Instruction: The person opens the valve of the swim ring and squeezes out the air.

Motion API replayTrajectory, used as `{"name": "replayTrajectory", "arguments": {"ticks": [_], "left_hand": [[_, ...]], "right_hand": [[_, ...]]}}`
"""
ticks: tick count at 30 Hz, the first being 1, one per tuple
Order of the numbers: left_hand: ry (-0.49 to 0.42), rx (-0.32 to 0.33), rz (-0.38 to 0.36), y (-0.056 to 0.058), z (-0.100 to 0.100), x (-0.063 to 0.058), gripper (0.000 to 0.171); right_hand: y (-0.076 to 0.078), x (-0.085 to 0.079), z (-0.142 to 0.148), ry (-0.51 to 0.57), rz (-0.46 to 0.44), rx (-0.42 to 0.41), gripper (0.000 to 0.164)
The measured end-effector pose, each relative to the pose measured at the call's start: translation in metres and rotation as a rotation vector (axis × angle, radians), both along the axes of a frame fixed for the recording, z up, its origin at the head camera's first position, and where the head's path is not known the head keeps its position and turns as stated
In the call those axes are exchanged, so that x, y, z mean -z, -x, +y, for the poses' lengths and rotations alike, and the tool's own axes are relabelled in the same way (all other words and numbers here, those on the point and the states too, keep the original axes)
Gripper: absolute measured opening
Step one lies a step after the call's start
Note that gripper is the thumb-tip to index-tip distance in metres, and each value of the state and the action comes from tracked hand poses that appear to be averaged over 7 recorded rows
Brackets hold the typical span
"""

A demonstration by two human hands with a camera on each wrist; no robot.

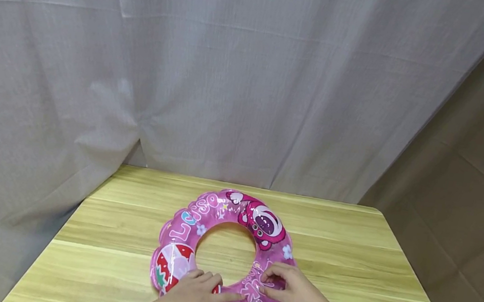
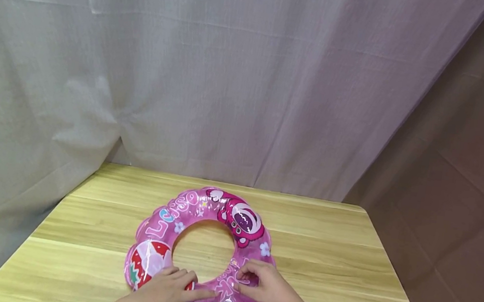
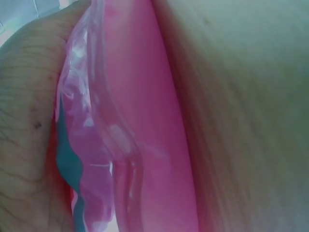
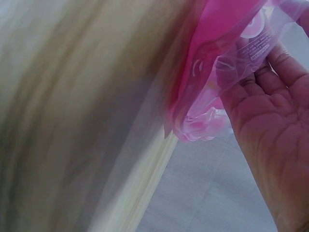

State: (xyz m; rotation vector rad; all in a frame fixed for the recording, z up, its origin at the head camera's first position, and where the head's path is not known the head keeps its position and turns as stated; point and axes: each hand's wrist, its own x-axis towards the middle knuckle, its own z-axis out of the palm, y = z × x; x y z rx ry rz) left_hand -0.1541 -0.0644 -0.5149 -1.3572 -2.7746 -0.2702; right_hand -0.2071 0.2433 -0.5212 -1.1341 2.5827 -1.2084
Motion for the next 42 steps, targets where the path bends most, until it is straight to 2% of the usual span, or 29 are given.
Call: {"name": "replayTrajectory", "arguments": {"ticks": [4, 24, 34, 42], "left_hand": [[0.006, 0.0, 0.013, -0.0001, 0.0, 0.0003, 0.066], [-0.003, -0.004, -0.061, 0.0016, 0.0005, -0.001, 0.062], [0.017, -0.006, -0.029, 0.0012, 0.0015, -0.0007, 0.064], [0.022, -0.001, 0.015, 0.0005, 0.0021, -0.0015, 0.062]], "right_hand": [[0.0005, 0.0007, 0.0004, 0.001, -0.008, -0.002, 0.013], [-0.0003, -0.0022, -0.0008, 0.015, 0.003, -0.013, 0.012], [-0.0007, -0.0044, -0.002, 0.016, -0.019, -0.015, 0.012], [-0.0009, -0.004, -0.0012, 0.005, 0.001, -0.023, 0.011]]}}
